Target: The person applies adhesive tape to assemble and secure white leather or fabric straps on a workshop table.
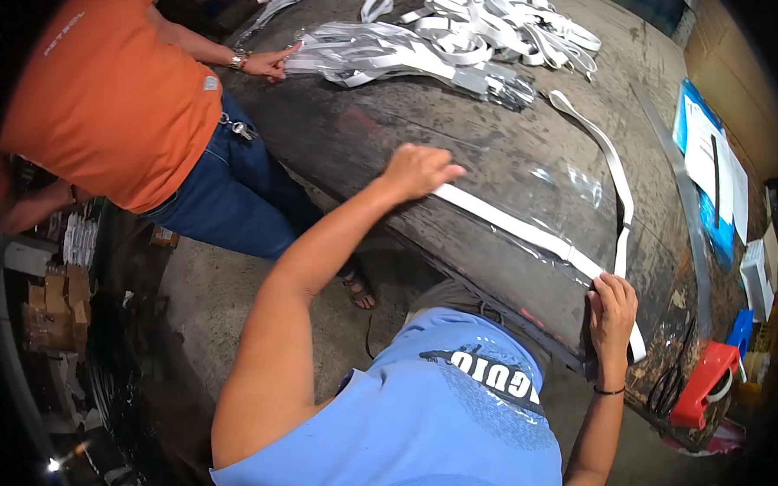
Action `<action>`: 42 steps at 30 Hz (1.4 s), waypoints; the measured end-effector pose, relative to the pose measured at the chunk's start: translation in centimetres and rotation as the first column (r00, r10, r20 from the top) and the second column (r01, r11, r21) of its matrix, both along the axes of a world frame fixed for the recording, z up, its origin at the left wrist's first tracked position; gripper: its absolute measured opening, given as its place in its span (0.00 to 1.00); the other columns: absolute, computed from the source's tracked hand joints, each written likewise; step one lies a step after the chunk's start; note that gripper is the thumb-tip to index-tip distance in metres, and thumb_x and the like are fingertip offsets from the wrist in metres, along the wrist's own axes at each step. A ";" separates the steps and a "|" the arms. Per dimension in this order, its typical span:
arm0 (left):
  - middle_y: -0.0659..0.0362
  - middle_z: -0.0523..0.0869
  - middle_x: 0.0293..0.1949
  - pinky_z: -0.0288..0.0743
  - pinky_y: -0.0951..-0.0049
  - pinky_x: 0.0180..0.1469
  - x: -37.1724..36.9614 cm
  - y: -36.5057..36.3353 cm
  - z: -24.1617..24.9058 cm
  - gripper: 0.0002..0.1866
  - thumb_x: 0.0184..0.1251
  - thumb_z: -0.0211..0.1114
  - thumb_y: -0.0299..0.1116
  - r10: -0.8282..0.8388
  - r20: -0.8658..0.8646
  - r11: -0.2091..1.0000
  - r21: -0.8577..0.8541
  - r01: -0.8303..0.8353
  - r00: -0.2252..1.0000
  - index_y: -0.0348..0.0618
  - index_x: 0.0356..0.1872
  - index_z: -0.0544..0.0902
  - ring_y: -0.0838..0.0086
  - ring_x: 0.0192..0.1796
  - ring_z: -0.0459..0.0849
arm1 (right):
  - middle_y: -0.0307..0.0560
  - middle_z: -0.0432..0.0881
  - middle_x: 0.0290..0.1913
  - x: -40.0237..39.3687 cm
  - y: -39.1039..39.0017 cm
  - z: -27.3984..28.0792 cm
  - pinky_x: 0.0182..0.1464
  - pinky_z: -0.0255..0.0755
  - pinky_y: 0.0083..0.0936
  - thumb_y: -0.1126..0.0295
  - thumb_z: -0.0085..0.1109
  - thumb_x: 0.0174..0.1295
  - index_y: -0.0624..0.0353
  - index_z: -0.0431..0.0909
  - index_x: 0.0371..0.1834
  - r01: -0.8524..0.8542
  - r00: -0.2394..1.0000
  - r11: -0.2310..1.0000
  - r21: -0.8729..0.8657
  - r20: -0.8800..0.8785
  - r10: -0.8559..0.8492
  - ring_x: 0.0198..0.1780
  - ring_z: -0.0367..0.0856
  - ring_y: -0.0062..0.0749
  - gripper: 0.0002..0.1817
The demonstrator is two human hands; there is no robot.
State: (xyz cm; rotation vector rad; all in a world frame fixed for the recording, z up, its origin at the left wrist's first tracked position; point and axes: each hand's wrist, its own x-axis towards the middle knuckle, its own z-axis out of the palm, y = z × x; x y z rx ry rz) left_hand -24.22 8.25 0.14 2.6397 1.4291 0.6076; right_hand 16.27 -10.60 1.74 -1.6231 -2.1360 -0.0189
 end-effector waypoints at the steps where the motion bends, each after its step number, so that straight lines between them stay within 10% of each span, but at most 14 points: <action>1: 0.55 0.83 0.26 0.69 0.54 0.36 -2.7 0.4 0.0 0.23 0.69 0.60 0.55 0.078 -0.058 0.997 0.019 -0.077 0.995 0.45 0.24 0.77 0.54 0.33 0.83 | 0.48 0.82 0.53 0.1 0.0 0.0 0.62 0.68 0.41 0.75 0.65 0.59 0.60 0.80 0.48 -0.013 1.000 1.000 0.008 -0.006 0.014 0.59 0.76 0.49 0.13; 5: 0.55 0.82 0.26 0.67 0.54 0.38 -10.5 1.9 -0.3 0.23 0.72 0.57 0.52 0.181 -0.052 0.954 0.252 -0.162 0.982 0.46 0.23 0.76 0.54 0.34 0.82 | 0.48 0.82 0.53 0.5 0.3 -0.6 0.61 0.68 0.41 0.76 0.63 0.60 0.59 0.80 0.49 -0.025 1.000 1.000 0.017 0.012 0.025 0.58 0.76 0.48 0.13; 12: 0.57 0.84 0.31 0.68 0.57 0.42 -14.2 3.4 0.9 0.18 0.68 0.63 0.49 0.379 -0.243 0.925 0.102 -0.365 0.893 0.46 0.26 0.77 0.58 0.40 0.82 | 0.49 0.82 0.53 0.9 0.4 -1.3 0.61 0.67 0.43 0.78 0.65 0.56 0.59 0.79 0.47 -0.022 0.999 0.999 0.023 0.033 0.021 0.59 0.76 0.49 0.15; 14: 0.58 0.84 0.41 0.70 0.57 0.45 -14.2 3.5 0.9 0.14 0.64 0.68 0.45 0.411 -0.180 0.866 0.383 -0.322 0.894 0.45 0.33 0.81 0.58 0.46 0.81 | 0.49 0.82 0.53 0.6 0.8 -0.9 0.61 0.67 0.43 0.78 0.65 0.56 0.59 0.79 0.47 -0.024 1.000 1.000 0.011 0.017 0.024 0.58 0.76 0.49 0.15; 27: 0.50 0.81 0.50 0.76 0.59 0.56 5.9 -1.7 3.4 0.11 0.57 0.73 0.32 -0.105 0.482 0.991 0.128 0.048 0.870 0.41 0.40 0.84 0.53 0.53 0.81 | 0.51 0.83 0.46 0.3 8.0 4.7 0.52 0.73 0.37 0.81 0.60 0.56 0.60 0.83 0.46 0.077 0.968 0.995 0.067 -0.244 -0.058 0.49 0.80 0.48 0.14; 34: 0.52 0.79 0.53 0.71 0.58 0.64 11.4 -8.9 0.4 0.13 0.52 0.76 0.30 -0.336 0.420 0.939 0.223 0.263 0.843 0.44 0.39 0.85 0.53 0.63 0.75 | 0.55 0.80 0.46 -0.6 17.5 1.1 0.49 0.75 0.40 0.68 0.65 0.62 0.59 0.80 0.49 -0.021 0.979 0.999 -0.047 -0.203 0.011 0.48 0.81 0.53 0.14; 37: 0.53 0.79 0.53 0.70 0.57 0.66 11.4 -8.5 -0.3 0.12 0.53 0.75 0.31 -0.213 0.499 0.972 0.196 0.130 0.840 0.44 0.39 0.85 0.53 0.65 0.74 | 0.58 0.74 0.52 -2.6 19.1 1.3 0.49 0.74 0.45 0.57 0.75 0.51 0.59 0.77 0.47 0.204 0.978 0.874 -0.441 0.044 -0.206 0.50 0.79 0.58 0.26; 42: 0.53 0.79 0.54 0.69 0.57 0.67 11.7 -8.6 -0.8 0.13 0.54 0.75 0.33 -0.206 0.499 0.972 0.205 0.116 0.842 0.45 0.40 0.84 0.54 0.66 0.73 | 0.56 0.76 0.40 -1.3 20.5 -1.1 0.45 0.72 0.43 0.63 0.73 0.49 0.62 0.78 0.33 0.045 0.998 0.924 -0.379 -0.012 -0.054 0.44 0.78 0.55 0.17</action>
